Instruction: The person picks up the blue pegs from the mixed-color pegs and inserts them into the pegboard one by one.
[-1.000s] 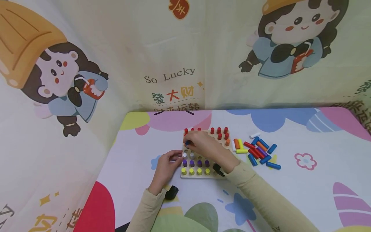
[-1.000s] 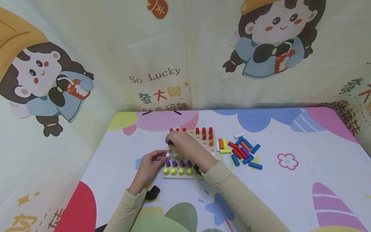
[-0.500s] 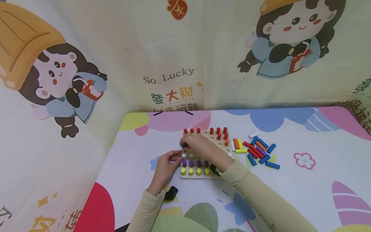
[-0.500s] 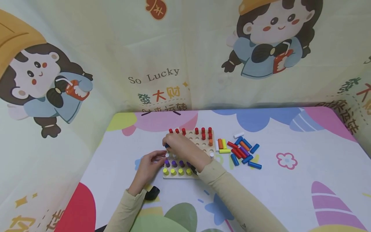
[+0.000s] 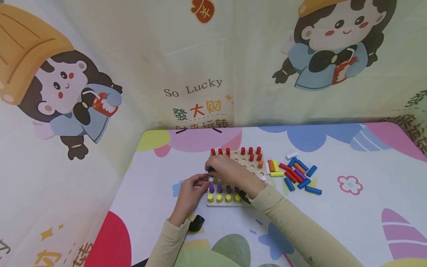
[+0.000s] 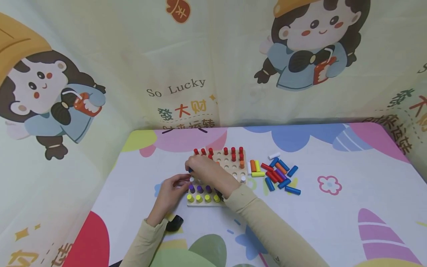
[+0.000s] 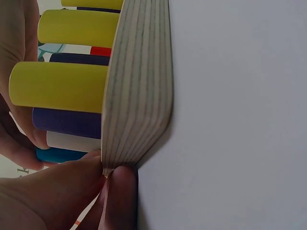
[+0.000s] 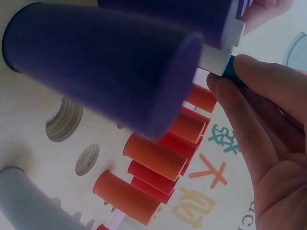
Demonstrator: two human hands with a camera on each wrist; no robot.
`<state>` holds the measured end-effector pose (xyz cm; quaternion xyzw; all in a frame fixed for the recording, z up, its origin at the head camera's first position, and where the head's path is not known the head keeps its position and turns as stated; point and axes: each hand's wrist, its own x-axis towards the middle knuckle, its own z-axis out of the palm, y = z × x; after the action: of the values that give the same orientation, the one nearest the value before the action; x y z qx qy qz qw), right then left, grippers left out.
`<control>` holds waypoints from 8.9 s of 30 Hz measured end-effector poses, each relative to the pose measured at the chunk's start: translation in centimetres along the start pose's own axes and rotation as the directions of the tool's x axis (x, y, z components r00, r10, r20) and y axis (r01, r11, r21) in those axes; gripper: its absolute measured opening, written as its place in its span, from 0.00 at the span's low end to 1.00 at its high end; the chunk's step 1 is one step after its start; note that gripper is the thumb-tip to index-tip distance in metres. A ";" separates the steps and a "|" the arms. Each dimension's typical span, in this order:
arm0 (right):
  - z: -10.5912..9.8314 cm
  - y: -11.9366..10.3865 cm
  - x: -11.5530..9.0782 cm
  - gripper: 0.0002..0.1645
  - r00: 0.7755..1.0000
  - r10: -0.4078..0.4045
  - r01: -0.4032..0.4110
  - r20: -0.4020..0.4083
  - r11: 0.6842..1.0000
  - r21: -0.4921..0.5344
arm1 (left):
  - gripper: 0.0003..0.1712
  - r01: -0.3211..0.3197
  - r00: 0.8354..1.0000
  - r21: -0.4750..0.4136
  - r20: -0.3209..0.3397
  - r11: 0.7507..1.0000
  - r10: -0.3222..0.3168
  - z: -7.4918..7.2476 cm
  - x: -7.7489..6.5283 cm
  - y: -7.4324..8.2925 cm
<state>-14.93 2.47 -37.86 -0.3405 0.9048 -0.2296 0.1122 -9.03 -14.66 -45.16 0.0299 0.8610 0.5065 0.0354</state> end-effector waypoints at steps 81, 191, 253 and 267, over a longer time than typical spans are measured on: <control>-0.3 1.8 0.1 0.13 1.000 0.003 0.001 -0.025 0.990 0.141 | 0.16 0.026 1.000 -0.014 0.002 1.000 -0.026 0.2 0.0 0.3; -4.8 5.6 -8.4 0.12 0.990 0.072 -0.076 -0.123 0.997 -0.025 | 0.15 0.059 0.998 0.008 0.009 0.998 -0.059 0.3 0.3 0.0; -4.3 10.8 -15.7 0.05 0.961 0.261 -0.265 -0.085 0.963 -0.039 | 0.16 0.075 0.997 0.030 -0.001 0.997 -0.075 0.1 0.4 0.0; -3.6 11.1 -16.4 0.06 0.956 0.291 -0.291 -0.050 0.957 -0.011 | 0.16 0.069 0.998 0.026 0.003 0.997 -0.069 0.1 0.4 -0.1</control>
<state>-10.31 21.94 -39.44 -0.1991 0.9495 -0.2105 0.1202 -9.39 -14.57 -45.34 0.0014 0.8679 0.4939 0.0541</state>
